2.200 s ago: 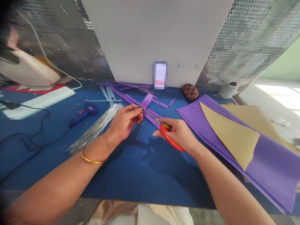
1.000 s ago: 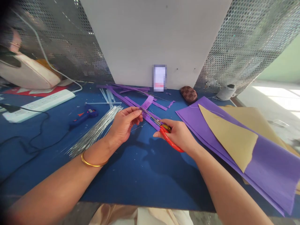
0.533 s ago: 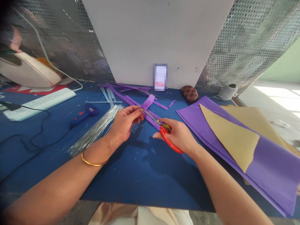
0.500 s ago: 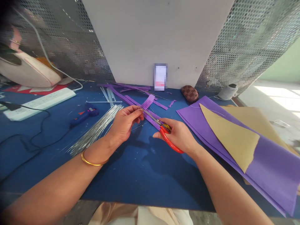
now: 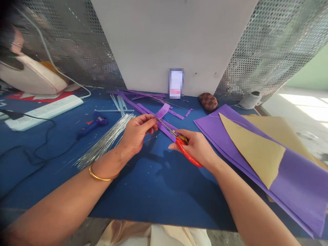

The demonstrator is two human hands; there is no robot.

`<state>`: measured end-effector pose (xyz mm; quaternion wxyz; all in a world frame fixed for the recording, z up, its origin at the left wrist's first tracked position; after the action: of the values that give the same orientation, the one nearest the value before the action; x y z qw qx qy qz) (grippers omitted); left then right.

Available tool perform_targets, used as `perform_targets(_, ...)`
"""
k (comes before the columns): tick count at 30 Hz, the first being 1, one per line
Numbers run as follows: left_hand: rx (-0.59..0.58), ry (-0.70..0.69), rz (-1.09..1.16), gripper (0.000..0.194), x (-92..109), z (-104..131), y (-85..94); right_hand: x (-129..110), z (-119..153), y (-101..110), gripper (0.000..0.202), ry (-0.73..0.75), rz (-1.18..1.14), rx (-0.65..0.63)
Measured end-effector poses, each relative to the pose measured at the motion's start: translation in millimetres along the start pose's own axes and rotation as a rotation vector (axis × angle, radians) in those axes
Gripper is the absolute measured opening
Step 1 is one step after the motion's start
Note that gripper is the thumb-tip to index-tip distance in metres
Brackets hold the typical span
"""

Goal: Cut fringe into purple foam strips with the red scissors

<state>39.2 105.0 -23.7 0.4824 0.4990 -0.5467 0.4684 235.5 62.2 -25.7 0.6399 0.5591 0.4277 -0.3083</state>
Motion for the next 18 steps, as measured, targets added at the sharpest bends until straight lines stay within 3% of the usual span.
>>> perform_targets(18,-0.029,0.074,0.104,0.012,-4.0,-1.2,0.2,-4.6,2.5,2.5,0.053,-0.025,0.044,-0.003)
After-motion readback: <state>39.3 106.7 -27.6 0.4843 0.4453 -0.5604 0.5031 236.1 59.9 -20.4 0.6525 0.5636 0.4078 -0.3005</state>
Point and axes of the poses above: each hand's wrist, its own z-axis away from the middle knuckle, its own y-axis out of the back of the hand, x = y × z, the point moved 3 cm from there along -z, towards the middle knuckle, and after that the axes turned 8 degrees about -z, right-handed, at the moved point
